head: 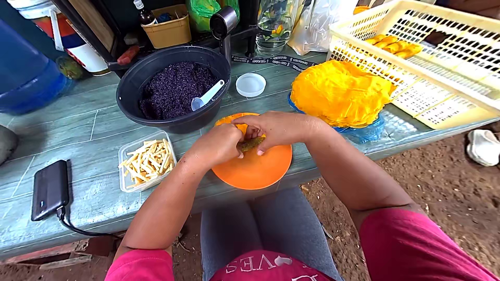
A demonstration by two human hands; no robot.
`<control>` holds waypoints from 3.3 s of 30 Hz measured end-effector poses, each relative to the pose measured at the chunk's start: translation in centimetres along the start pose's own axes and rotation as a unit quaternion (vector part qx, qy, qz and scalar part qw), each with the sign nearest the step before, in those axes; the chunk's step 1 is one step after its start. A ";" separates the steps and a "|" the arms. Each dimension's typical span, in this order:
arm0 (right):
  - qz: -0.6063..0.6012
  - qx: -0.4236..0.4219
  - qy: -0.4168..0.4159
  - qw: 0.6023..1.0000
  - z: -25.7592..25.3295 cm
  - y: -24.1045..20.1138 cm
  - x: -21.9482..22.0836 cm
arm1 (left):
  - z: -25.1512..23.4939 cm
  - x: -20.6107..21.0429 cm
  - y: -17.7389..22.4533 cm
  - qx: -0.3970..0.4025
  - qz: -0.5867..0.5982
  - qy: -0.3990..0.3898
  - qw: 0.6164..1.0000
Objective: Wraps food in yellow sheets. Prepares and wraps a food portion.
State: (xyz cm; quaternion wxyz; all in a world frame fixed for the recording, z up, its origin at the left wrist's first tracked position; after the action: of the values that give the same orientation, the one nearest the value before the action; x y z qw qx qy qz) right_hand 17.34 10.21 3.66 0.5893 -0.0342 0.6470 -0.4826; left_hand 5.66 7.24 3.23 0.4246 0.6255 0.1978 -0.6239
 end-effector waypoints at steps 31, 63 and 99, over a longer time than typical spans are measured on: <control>0.026 -0.045 0.052 0.997 0.4 1.1 0.2 | 1.1 -0.7 0.8 -0.002 -0.020 0.078 0.997; 0.055 -0.115 0.141 0.982 -0.7 2.5 -0.9 | -0.4 -0.9 -2.2 -0.014 0.069 0.055 0.996; 0.117 -0.163 0.100 0.974 -1.1 1.7 0.4 | 0.5 -2.2 -0.8 -0.047 0.016 0.135 0.990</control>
State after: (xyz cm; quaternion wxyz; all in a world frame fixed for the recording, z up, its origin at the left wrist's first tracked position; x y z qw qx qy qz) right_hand 17.27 11.49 2.02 0.5604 -0.0053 0.7724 -0.2988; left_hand 4.41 7.90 5.19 0.4328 0.6866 0.2720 -0.5170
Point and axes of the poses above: each hand's wrist, its own z-axis away from the middle knuckle, its own x-axis out of the palm, y = z × x, the point moved 6 cm from there along -z, towards the middle knuckle, and after that the axes turned 1 degree about -z, right-handed, at the moved point
